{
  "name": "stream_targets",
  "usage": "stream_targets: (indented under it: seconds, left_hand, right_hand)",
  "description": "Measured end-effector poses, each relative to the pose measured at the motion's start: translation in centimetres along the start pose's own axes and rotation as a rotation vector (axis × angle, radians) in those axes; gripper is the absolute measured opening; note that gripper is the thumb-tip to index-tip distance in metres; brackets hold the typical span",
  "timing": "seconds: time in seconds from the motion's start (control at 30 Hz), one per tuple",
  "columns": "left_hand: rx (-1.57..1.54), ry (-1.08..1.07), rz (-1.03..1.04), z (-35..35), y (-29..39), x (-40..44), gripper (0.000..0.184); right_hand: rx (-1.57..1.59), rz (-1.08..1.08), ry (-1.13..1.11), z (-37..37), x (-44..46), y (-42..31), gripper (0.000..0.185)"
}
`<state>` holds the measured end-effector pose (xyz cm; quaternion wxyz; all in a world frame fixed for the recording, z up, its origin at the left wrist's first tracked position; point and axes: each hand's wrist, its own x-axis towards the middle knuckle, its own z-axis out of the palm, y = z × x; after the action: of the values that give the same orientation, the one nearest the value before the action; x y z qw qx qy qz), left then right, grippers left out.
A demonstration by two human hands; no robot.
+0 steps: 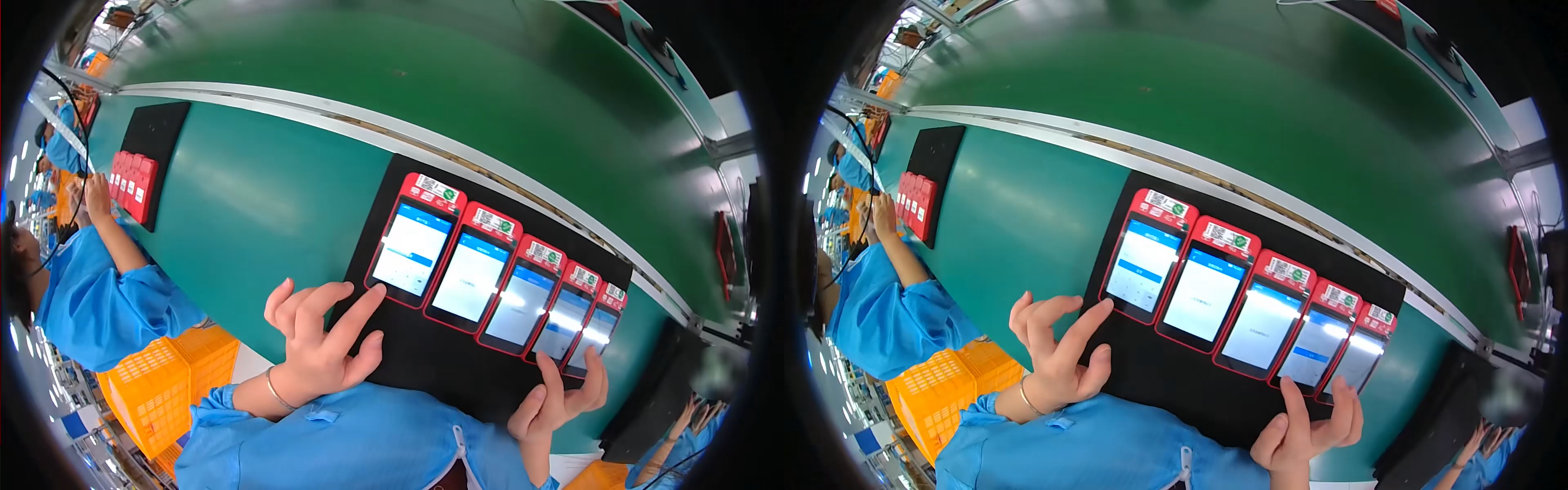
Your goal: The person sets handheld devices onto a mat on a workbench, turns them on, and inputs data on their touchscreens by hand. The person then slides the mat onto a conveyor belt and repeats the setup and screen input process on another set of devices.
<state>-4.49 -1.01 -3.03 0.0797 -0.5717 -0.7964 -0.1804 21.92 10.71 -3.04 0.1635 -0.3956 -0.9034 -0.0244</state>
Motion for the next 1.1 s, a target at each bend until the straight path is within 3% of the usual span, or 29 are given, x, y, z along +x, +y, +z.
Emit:
stream_targets:
  seconds: [0.53,0.87,1.1]
  left_hand:
    - [0.009,-0.061,-0.04,0.6,0.1,0.2,0.038]
    - [0.066,-0.126,0.003,0.4,0.1,0.1,0.039]
    - [0.077,-0.116,0.01,0.5,0.0,0.2,0.037]
  right_hand:
    - [0.015,0.012,-0.059,0.2,0.3,0.1,0.036]
    - [0.1,0.043,0.122,1.0,0.6,-0.1,0.031]
    - [0.149,0.06,0.124,1.3,0.7,-0.1,0.031]
